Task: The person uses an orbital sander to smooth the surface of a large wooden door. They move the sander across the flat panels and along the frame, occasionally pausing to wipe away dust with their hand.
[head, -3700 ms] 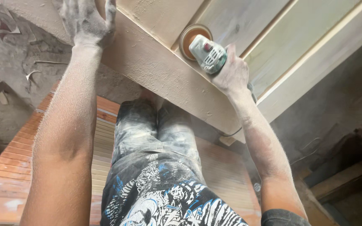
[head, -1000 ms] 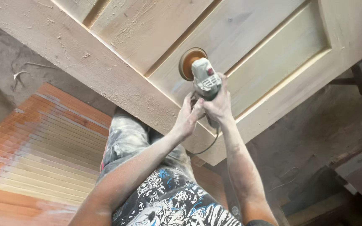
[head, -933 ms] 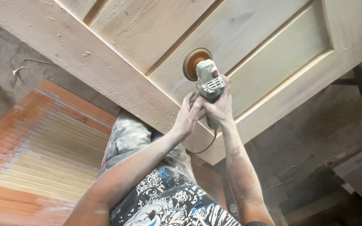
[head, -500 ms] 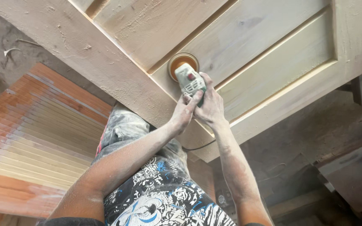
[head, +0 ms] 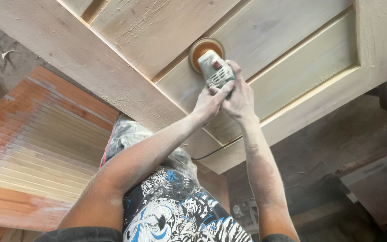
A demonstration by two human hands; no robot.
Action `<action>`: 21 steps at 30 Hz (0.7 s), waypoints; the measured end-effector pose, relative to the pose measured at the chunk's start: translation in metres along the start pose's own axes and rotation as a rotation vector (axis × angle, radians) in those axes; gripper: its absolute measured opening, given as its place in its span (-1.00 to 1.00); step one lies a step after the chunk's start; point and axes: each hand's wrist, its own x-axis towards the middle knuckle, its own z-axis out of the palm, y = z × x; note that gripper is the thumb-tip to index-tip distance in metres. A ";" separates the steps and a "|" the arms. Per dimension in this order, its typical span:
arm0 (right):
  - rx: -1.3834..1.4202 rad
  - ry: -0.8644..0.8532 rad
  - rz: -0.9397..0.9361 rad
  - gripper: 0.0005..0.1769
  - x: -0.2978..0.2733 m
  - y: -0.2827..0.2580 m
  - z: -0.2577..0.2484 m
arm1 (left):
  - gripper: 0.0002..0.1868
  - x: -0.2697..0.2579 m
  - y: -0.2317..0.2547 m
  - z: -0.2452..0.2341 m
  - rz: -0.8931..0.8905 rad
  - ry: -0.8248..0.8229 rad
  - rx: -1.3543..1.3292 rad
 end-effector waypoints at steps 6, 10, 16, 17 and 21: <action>0.011 0.082 -0.035 -0.15 0.019 0.031 -0.035 | -0.17 0.024 0.026 0.047 0.012 -0.014 0.087; 0.010 0.092 -0.036 -0.23 0.033 0.044 -0.053 | -0.17 0.039 0.040 0.066 -0.005 -0.003 0.163; 0.045 0.154 -0.076 -0.22 0.051 0.047 -0.074 | -0.11 0.058 0.067 0.088 -0.005 -0.050 0.157; 0.047 0.163 -0.078 -0.22 0.053 0.050 -0.077 | -0.11 0.062 0.069 0.092 -0.007 -0.058 0.188; 0.173 0.155 -0.028 -0.31 0.057 0.065 -0.085 | -0.14 0.079 0.071 0.107 -0.022 -0.107 0.303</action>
